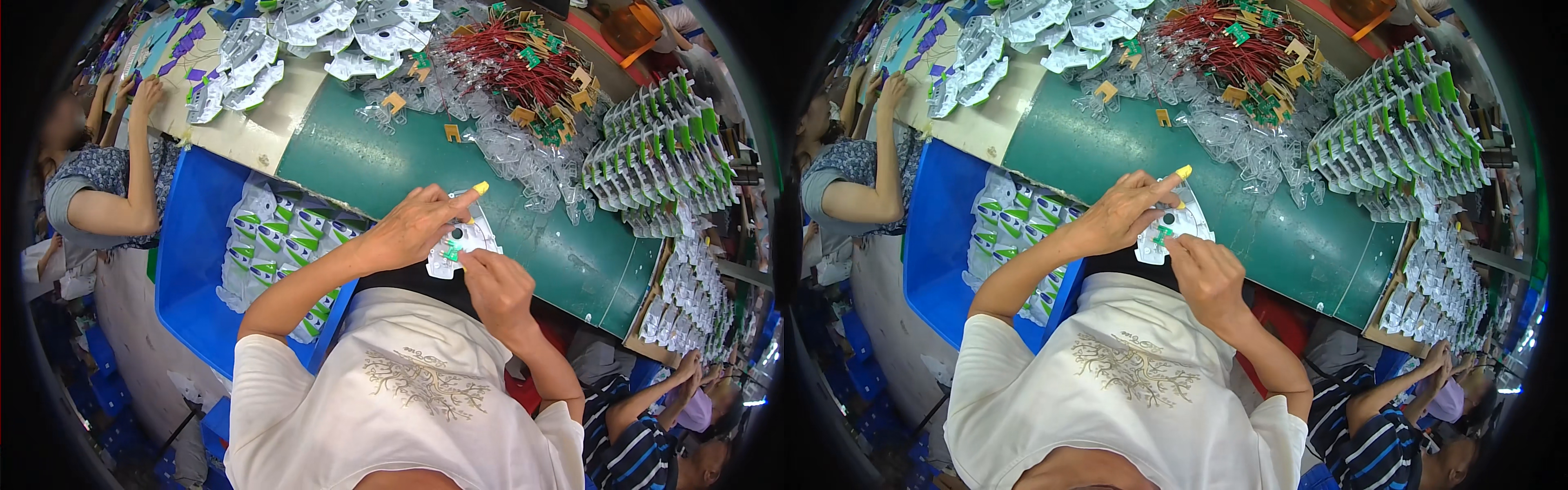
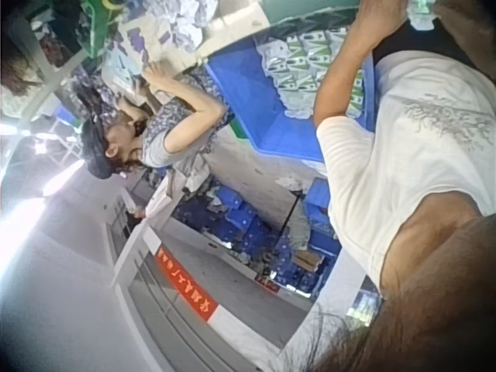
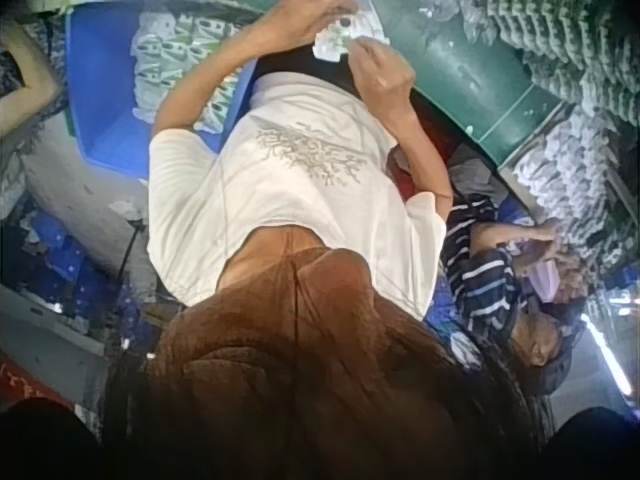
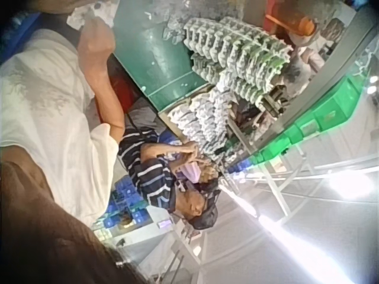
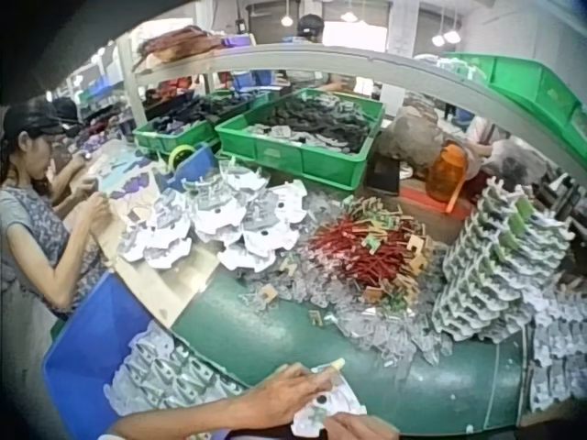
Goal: Assembling small plastic and electronic components on a factory production line.
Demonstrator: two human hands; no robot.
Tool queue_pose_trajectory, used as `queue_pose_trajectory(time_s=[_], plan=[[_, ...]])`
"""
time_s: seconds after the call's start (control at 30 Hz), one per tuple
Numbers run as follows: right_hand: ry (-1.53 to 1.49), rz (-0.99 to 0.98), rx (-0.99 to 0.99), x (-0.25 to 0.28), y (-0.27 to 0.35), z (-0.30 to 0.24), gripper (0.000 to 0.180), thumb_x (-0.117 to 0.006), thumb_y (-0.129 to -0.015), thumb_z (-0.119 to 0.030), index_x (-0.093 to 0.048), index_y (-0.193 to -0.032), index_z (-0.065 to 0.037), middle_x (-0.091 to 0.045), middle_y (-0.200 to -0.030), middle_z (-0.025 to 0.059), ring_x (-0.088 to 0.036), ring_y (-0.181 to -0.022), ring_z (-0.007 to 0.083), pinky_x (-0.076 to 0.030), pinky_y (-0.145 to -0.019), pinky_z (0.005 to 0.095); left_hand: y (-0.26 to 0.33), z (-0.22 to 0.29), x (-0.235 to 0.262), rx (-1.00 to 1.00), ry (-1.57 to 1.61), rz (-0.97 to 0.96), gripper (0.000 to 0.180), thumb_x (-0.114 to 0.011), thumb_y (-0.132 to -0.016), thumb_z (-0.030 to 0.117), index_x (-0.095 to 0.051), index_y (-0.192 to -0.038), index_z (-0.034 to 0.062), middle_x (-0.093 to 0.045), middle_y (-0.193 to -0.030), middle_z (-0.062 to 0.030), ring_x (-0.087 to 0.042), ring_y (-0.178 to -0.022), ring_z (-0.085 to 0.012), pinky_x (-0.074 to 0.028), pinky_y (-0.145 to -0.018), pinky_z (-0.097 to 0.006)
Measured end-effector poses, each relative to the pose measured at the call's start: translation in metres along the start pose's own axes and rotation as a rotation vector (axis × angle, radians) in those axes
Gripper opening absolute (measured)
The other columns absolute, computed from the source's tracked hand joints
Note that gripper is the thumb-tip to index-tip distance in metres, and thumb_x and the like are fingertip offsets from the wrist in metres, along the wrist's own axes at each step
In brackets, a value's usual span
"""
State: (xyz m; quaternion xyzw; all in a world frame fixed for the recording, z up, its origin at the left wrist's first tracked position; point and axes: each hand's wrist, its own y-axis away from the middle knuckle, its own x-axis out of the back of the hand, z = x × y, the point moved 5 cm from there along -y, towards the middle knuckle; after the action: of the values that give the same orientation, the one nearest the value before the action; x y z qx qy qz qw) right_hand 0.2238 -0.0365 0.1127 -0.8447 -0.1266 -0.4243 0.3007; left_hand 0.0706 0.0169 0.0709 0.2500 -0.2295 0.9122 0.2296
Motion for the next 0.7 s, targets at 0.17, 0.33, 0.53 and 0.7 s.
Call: queue_pose_trajectory(time_s=[0.17,0.33,0.53,0.7], plan=[[-0.017,0.013,-0.057,-0.012,0.003,0.004,0.027,-0.072,-0.074,0.003,-0.072,-0.1,-0.003,-0.068,-0.09,0.006,-0.065,-0.071,0.0201,-0.05,-0.059,0.0318,0.001,-0.004,0.001,-0.027,0.048,-0.009,0.077,-0.063,-0.084,-0.006,-0.032,-0.154,0.0053,-0.071,-0.111,-0.0077,-0.057,-0.096,-0.0291,-0.044,-0.091,-0.042],[-0.149,0.197,-0.307,0.02,0.014,0.032,0.029,-0.072,-0.071,0.008,-0.07,-0.098,-0.002,-0.068,-0.083,0.0069,-0.065,-0.066,0.0175,-0.049,-0.051,0.0289,-0.001,-0.008,0.0,0.0,0.064,-0.011,0.072,-0.056,-0.087,-0.007,-0.032,-0.153,0.0046,-0.069,-0.114,-0.0091,-0.055,-0.097,-0.0309,-0.042,-0.092,-0.042],[-0.341,0.198,-0.557,-0.018,0.045,0.051,0.023,-0.068,-0.085,-0.001,-0.058,-0.106,-0.005,-0.065,-0.071,0.0136,-0.066,-0.058,0.0217,-0.051,-0.053,0.0331,-0.003,0.001,0.005,0.082,0.054,0.003,0.055,-0.055,-0.09,-0.005,-0.046,-0.143,0.0019,-0.069,-0.111,-0.0114,-0.059,-0.1,-0.0325,-0.045,-0.091,-0.043],[-0.279,0.489,-0.627,0.059,0.077,0.071,0.019,-0.065,-0.084,0.003,-0.059,-0.101,-0.002,-0.065,-0.082,0.0072,-0.064,-0.066,0.0111,-0.051,-0.059,0.0263,-0.01,0.015,0.031,0.002,-0.03,0.308,0.033,-0.066,-0.082,-0.009,-0.063,-0.115,-0.0028,-0.068,-0.107,-0.0185,-0.063,-0.095,-0.0358,-0.05,-0.084,-0.04]])
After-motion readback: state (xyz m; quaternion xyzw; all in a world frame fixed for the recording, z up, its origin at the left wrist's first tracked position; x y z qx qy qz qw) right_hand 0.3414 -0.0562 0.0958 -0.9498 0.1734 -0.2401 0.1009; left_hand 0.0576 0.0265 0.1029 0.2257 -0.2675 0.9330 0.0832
